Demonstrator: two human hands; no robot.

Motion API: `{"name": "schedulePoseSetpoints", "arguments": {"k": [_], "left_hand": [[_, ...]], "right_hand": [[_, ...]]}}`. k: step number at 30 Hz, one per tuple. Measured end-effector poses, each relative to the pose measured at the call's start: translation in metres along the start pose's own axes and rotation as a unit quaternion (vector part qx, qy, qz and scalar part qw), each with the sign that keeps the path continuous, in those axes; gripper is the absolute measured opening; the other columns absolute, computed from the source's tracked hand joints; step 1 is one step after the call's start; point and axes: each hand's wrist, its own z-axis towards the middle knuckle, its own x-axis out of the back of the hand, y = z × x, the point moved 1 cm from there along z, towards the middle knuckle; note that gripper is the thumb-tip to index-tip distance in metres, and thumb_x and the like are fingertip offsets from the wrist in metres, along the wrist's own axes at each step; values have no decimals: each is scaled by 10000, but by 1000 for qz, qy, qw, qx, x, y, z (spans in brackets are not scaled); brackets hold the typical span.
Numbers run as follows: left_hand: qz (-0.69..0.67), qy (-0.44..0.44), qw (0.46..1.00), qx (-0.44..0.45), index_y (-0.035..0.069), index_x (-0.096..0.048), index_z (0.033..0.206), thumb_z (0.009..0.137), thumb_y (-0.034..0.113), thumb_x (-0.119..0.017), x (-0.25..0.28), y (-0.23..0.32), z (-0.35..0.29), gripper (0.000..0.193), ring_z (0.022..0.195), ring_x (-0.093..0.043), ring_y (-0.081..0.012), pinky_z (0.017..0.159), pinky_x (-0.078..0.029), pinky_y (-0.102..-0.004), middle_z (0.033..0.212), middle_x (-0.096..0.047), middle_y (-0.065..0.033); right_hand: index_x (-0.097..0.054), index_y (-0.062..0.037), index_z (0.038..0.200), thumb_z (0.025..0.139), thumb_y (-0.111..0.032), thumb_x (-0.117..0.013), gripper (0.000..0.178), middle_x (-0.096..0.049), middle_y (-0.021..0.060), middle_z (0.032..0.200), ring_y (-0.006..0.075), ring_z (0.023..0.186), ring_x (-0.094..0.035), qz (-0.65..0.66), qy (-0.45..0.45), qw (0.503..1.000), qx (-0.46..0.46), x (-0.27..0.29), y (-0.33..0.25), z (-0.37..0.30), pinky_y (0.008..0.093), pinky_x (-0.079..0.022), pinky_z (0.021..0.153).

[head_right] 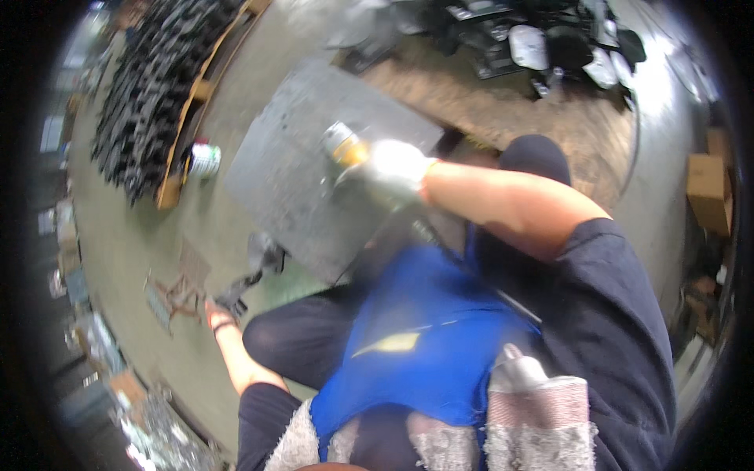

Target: The person sits on the floor and uses a handheld angle grinder to smooth the edges of metal parts. They hold each part with a gloved hand, grind the edges, then place the finished piece on a nearby table before picking up the next one.

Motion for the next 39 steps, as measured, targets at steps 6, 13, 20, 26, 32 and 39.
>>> {"name": "schedulePoseSetpoints", "arguments": {"k": [6,13,20,26,32,39], "left_hand": [[158,39,968,190,14,-667,1217,1043,500,-391,1,-71,18,585,1011,-664,-261,791,-526,-409,1238,-691,-97],[87,-13,974,207,28,-647,1259,1046,506,-389,-5,-160,-9,583,1019,-669,-264,771,-528,-394,1262,-686,-92],[-19,-67,976,206,42,-626,1302,1050,512,-387,-35,-202,-56,584,1028,-675,-267,750,-530,-379,1287,-682,-88],[-86,-109,976,166,54,-609,1338,1053,517,-385,-47,-184,-98,587,1035,-680,-270,733,-532,-367,1307,-678,-85],[-112,-181,976,36,66,-591,1374,1056,522,-383,-50,-47,-120,593,1042,-685,-272,715,-534,-354,1328,-675,-81],[7,-307,945,-114,103,-462,1508,1038,599,-397,-170,158,-229,687,1128,-682,-239,773,-476,-280,1423,-624,-77]], "right_hand": [[-742,-46,1015,805,-546,-757,542,-729,131,854,247,743,-710,-54,-2,998,-20,-2,0,15,360,-555,680],[-741,-35,1047,902,-428,-704,420,-723,104,805,207,679,-694,-39,21,999,-17,-3,-25,-5,363,-554,594],[-705,-49,1050,797,-500,-799,526,-706,103,917,213,810,-664,-20,27,999,-10,-2,-9,9,356,-537,743],[-717,-34,1116,790,-499,-794,573,-731,143,978,248,882,-693,-84,64,994,12,-11,-4,20,370,-535,797],[-739,-19,1048,779,-492,-793,547,-736,147,936,260,811,-703,-24,67,996,56,-17,2,4,377,-551,728],[-728,-39,841,752,-378,-833,366,-667,93,686,223,574,-640,73,1,993,93,-1,12,-6,369,-501,540]]}}
